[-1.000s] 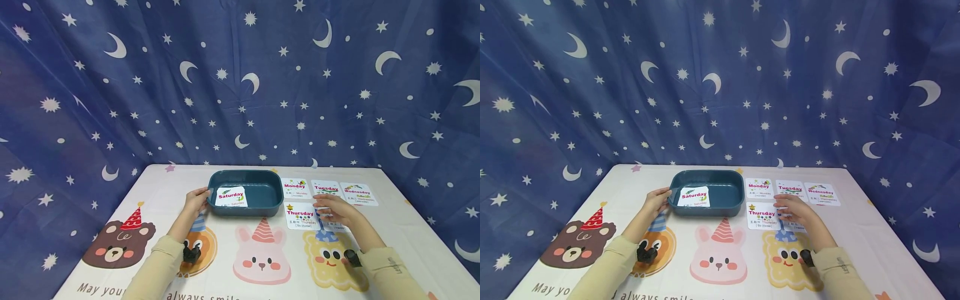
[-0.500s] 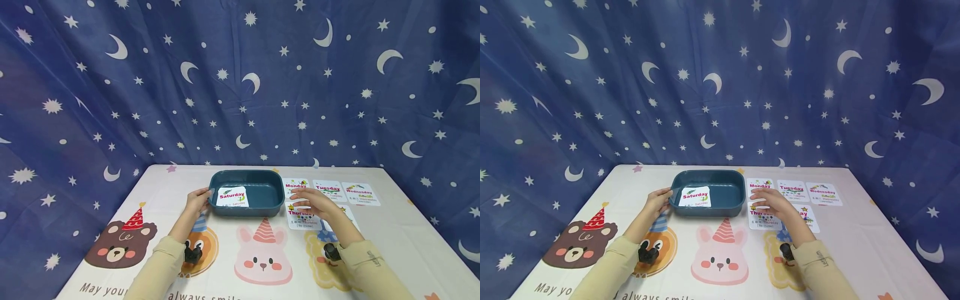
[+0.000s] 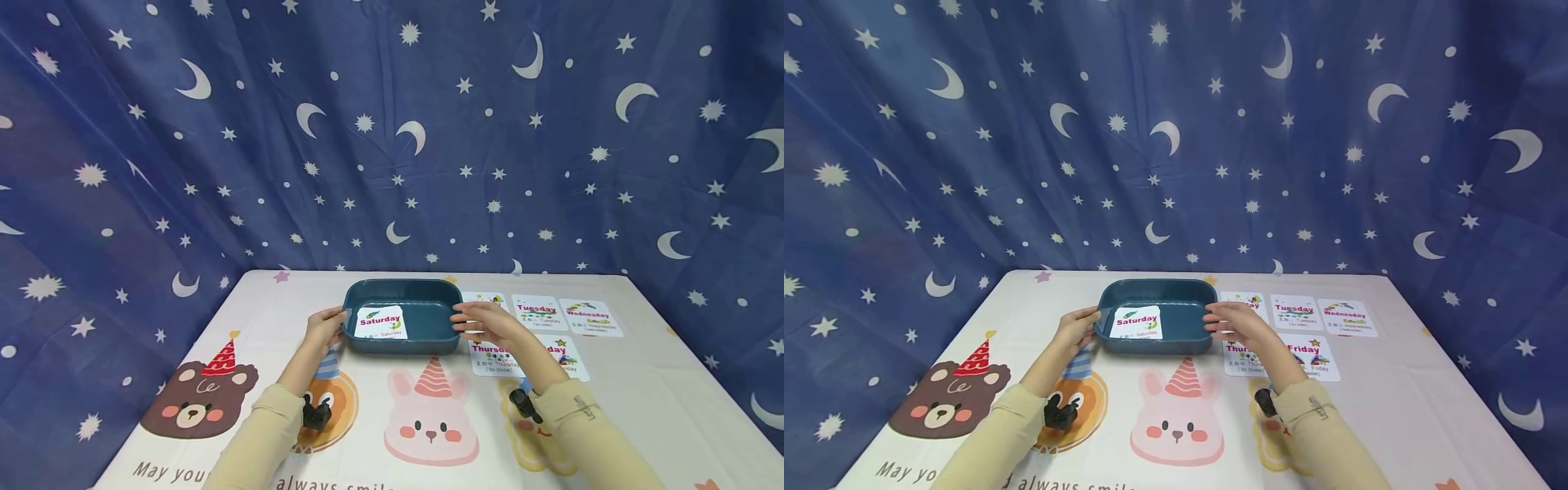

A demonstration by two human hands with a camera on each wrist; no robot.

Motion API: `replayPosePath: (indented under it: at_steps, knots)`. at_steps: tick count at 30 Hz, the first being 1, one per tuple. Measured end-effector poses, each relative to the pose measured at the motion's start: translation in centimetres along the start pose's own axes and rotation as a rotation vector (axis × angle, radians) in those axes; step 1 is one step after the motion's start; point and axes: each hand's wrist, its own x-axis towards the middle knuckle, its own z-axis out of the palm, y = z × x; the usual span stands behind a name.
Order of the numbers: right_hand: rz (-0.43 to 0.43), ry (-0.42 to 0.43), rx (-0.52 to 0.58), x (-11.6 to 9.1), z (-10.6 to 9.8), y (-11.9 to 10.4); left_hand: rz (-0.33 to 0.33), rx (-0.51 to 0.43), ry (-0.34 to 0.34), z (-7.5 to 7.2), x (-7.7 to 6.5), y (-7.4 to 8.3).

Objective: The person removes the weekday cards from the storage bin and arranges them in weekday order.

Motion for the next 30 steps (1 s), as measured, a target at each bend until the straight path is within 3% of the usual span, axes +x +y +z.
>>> replayPosePath:
  at_steps: [12,30]
  knots:
    - [0.032,-0.016,-0.03,2.7,2.2,-1.1,-0.012,-0.023,-0.01,0.0,0.2,0.0]
    - [0.195,0.052,-0.026,6.8,5.7,-0.8,-0.019,-0.03,-0.014,0.2,0.1,0.2]
